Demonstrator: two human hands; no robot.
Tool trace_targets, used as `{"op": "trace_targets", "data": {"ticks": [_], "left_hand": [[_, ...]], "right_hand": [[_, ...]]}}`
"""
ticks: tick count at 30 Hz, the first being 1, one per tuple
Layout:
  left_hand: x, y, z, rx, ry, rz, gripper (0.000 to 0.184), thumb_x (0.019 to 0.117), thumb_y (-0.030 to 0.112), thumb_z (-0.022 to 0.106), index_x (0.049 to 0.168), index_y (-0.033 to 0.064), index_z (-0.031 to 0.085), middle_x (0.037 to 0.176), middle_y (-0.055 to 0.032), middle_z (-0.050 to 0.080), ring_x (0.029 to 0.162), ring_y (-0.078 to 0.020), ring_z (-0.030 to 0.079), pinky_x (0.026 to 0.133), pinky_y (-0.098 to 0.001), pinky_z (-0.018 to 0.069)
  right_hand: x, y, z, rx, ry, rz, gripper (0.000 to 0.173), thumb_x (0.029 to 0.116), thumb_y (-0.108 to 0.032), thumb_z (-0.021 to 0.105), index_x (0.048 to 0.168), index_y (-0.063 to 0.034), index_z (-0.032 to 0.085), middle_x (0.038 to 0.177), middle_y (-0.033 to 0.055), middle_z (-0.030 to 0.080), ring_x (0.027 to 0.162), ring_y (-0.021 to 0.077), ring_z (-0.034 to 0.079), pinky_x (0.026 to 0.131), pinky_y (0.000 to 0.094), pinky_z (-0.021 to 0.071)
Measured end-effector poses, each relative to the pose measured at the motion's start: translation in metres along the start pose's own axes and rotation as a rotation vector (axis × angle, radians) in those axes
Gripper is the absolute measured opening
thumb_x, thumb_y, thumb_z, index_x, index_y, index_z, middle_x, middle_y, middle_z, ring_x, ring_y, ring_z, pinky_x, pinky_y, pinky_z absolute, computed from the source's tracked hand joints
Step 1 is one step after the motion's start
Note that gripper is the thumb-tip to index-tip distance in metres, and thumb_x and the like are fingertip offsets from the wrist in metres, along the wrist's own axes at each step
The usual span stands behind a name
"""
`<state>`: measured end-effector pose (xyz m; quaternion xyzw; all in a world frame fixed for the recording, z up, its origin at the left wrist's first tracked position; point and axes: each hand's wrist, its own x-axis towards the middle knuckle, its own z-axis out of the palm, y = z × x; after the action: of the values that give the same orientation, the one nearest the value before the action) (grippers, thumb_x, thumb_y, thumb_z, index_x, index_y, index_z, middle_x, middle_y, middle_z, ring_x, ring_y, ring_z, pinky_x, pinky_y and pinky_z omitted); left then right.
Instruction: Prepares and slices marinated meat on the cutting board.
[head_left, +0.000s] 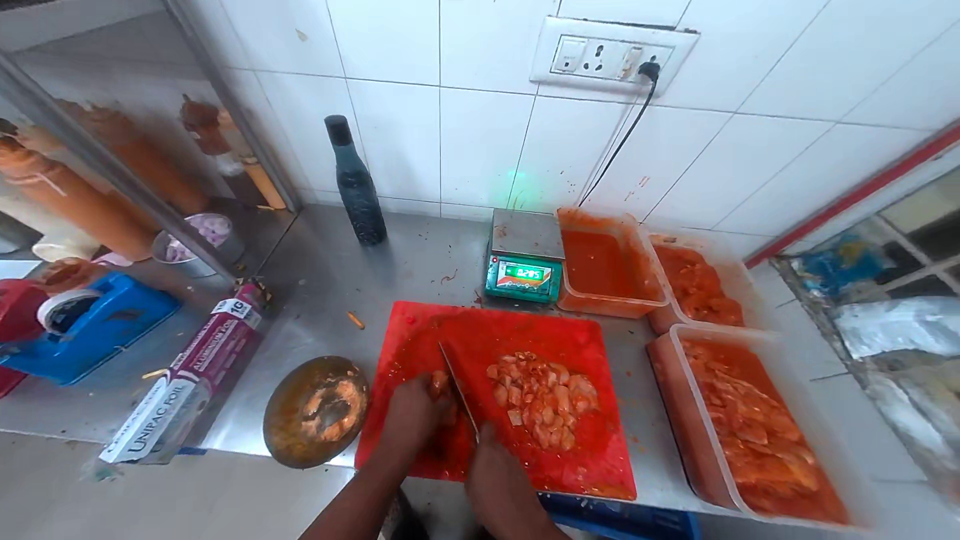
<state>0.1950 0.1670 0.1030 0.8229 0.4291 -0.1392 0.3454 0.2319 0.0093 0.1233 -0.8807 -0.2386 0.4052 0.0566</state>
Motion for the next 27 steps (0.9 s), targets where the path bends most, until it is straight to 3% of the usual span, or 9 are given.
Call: {"op": "trace_targets", "data": {"ticks": [3, 7, 10, 13, 17, 20, 24, 27], "left_hand": [[0.0, -0.005, 0.001, -0.035, 0.01, -0.006, 0.042, 0.0945, 0.036, 0.068, 0.125, 0.0066, 0.068, 0.115, -0.0166, 0.072, 0.11, -0.0313, 0.069, 0.098, -0.0522, 0.0538], [-0.002, -0.018, -0.002, -0.181, 0.09, -0.013, 0.041, 0.0923, 0.037, 0.069, 0.12, 0.0066, 0.07, 0.11, -0.0151, 0.072, 0.106, -0.0303, 0.07, 0.096, -0.0534, 0.0546], [-0.007, -0.02, -0.017, -0.287, 0.2, -0.025, 0.04, 0.0909, 0.033, 0.073, 0.121, 0.006, 0.069, 0.107, -0.0166, 0.072, 0.103, -0.0321, 0.07, 0.093, -0.0567, 0.0553], [0.003, -0.006, -0.039, -0.285, 0.253, 0.072, 0.042, 0.0898, 0.026, 0.077, 0.125, 0.0074, 0.066, 0.109, -0.0159, 0.072, 0.101, -0.0314, 0.07, 0.091, -0.0569, 0.0564], [0.021, -0.004, -0.028, 0.104, 0.277, 0.4, 0.033, 0.0938, 0.015, 0.068, 0.126, 0.0088, 0.068, 0.13, -0.0131, 0.065, 0.123, -0.0302, 0.062, 0.107, -0.0506, 0.0504], [0.01, -0.026, -0.009, 0.229, 0.12, 0.432, 0.042, 0.0937, 0.012, 0.059, 0.135, 0.0097, 0.065, 0.144, -0.0135, 0.059, 0.14, -0.0325, 0.051, 0.118, -0.052, 0.0393], [-0.009, -0.048, -0.007, 0.051, 0.196, 0.41, 0.032, 0.0926, 0.015, 0.058, 0.12, 0.0068, 0.073, 0.122, -0.013, 0.071, 0.117, -0.0274, 0.067, 0.105, -0.0463, 0.0528], [0.003, -0.035, -0.018, -0.013, 0.17, 0.233, 0.035, 0.1004, 0.026, 0.057, 0.129, 0.008, 0.069, 0.126, -0.0135, 0.069, 0.117, -0.0268, 0.067, 0.105, -0.0474, 0.0528]], "right_hand": [[0.0, 0.002, -0.005, 0.006, -0.029, 0.003, 0.044, 0.1034, -0.02, 0.048, 0.145, -0.0071, 0.038, 0.11, 0.0174, 0.071, 0.104, 0.0344, 0.073, 0.087, 0.0512, 0.0591], [-0.022, 0.041, 0.0, 0.095, -0.029, 0.068, 0.047, 0.1045, -0.025, 0.051, 0.145, -0.0032, 0.042, 0.11, 0.0217, 0.072, 0.105, 0.0389, 0.072, 0.089, 0.0559, 0.0573], [-0.029, 0.07, -0.008, 0.119, -0.006, 0.13, 0.046, 0.1048, -0.026, 0.051, 0.145, -0.004, 0.043, 0.108, 0.0223, 0.072, 0.104, 0.0393, 0.072, 0.089, 0.0565, 0.0568], [-0.031, 0.091, -0.019, 0.136, 0.005, 0.063, 0.045, 0.1069, -0.03, 0.049, 0.143, -0.0038, 0.046, 0.107, 0.022, 0.071, 0.103, 0.0393, 0.072, 0.089, 0.0571, 0.0559], [-0.04, 0.098, -0.023, 0.213, 0.063, 0.015, 0.042, 0.1082, -0.033, 0.045, 0.14, -0.005, 0.048, 0.1, 0.02, 0.071, 0.095, 0.0377, 0.072, 0.085, 0.0565, 0.0565], [-0.046, 0.102, -0.025, 0.273, 0.1, -0.029, 0.042, 0.1077, -0.03, 0.047, 0.138, -0.0011, 0.049, 0.096, 0.0216, 0.07, 0.09, 0.0386, 0.072, 0.082, 0.0571, 0.0563], [-0.044, 0.104, -0.021, 0.298, 0.079, -0.091, 0.039, 0.1074, -0.032, 0.047, 0.133, -0.0019, 0.051, 0.09, 0.0191, 0.069, 0.081, 0.0361, 0.071, 0.075, 0.0548, 0.0567], [-0.031, 0.085, -0.022, 0.247, 0.06, -0.155, 0.04, 0.1067, -0.034, 0.049, 0.133, -0.0046, 0.054, 0.09, 0.0175, 0.07, 0.085, 0.0351, 0.071, 0.077, 0.0546, 0.0567]]}}
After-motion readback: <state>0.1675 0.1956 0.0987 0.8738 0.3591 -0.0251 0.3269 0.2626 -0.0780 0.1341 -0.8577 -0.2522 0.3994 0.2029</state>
